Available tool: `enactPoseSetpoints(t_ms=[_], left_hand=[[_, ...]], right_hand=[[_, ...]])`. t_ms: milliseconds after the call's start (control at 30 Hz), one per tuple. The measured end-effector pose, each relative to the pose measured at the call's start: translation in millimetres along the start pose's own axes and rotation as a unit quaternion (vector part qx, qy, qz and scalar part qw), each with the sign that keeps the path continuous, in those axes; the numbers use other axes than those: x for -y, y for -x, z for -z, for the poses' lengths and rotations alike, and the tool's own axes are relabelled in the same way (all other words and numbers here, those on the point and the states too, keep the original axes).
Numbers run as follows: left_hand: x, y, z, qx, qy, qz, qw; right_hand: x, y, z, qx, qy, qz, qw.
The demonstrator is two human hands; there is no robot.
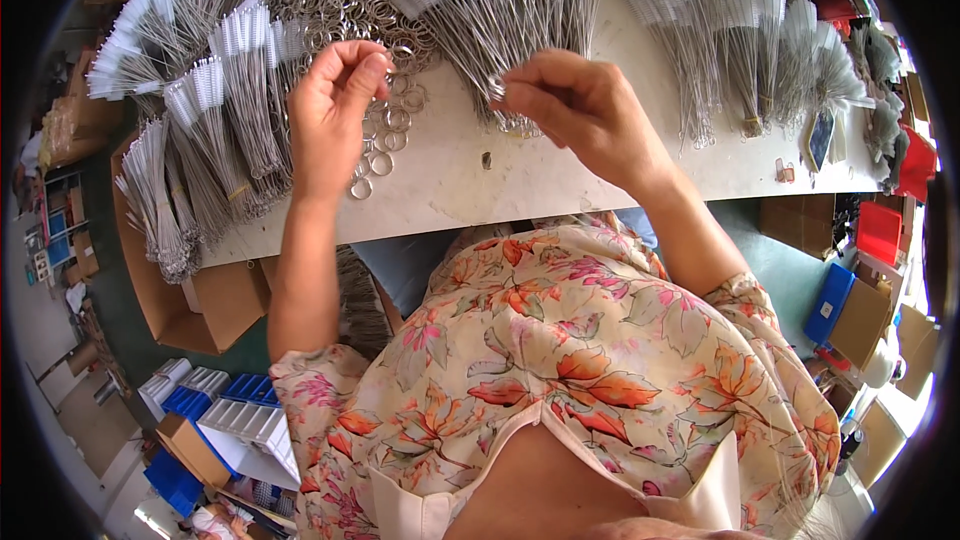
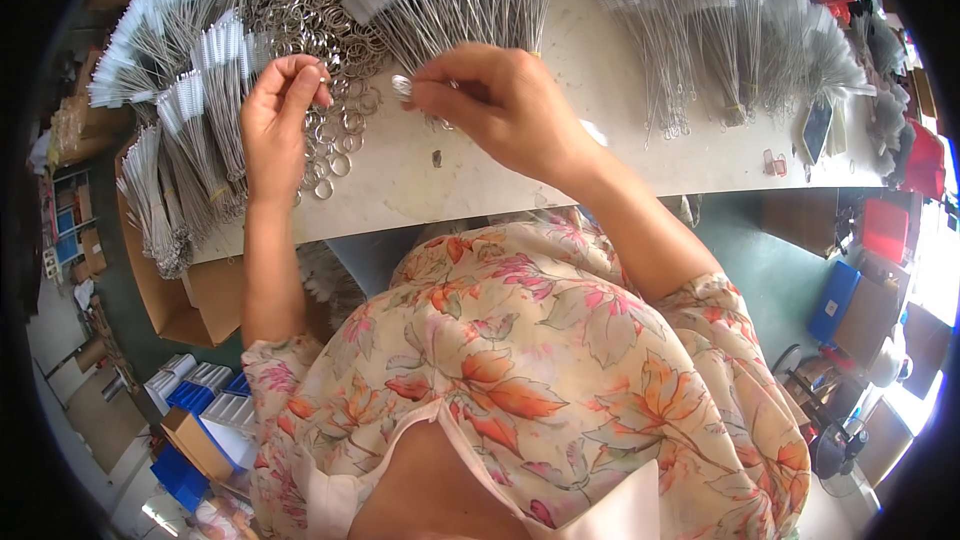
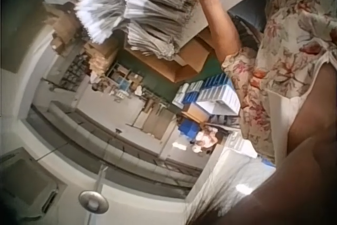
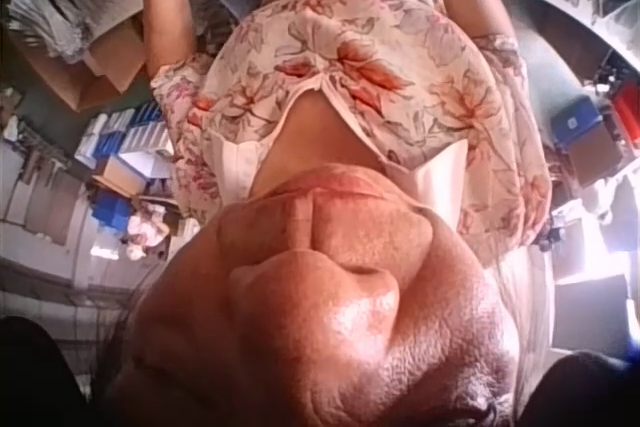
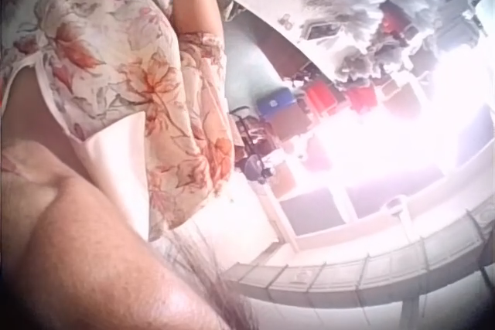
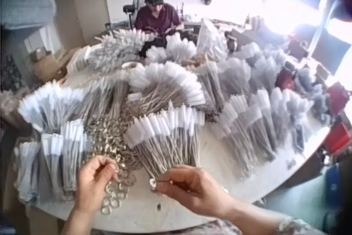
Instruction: Assembling small white brushes onto metal rings.
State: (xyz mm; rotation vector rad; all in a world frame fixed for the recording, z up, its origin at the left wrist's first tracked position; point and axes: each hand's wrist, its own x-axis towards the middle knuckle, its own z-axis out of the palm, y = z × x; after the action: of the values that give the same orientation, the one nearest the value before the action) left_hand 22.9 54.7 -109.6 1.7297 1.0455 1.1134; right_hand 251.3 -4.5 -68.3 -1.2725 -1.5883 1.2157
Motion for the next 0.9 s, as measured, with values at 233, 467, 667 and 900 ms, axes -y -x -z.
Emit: enactPoseSetpoints(t_ms=[233, 467, 667, 900], left_hand=[[-39.6, 26.0, -31.5, -0.063, 0.397, 0.117, 0.908], [-57.5, 36.7, 0.4, 0.034, 0.284, 0.036, 0.957], [-76.6, 44.8, 16.5, 0.067, 0.124, 0.034, 0.989], [-75.0, 51.1, 1.5, -0.106, -0.054, -0.192, 0.974]], right_hand=[[11.8, -10.7, -34.9, -0.019, -0.012, 0.241, 0.97], [12.5, -6.7, -37.3, -0.08, 0.269, 0.463, 0.841], [11.4, -8.6, -43.6, -0.049, 0.3, 0.486, 0.819], [40.4, -2.4, -37.6, 0.038, -0.116, 0.067, 0.99]])
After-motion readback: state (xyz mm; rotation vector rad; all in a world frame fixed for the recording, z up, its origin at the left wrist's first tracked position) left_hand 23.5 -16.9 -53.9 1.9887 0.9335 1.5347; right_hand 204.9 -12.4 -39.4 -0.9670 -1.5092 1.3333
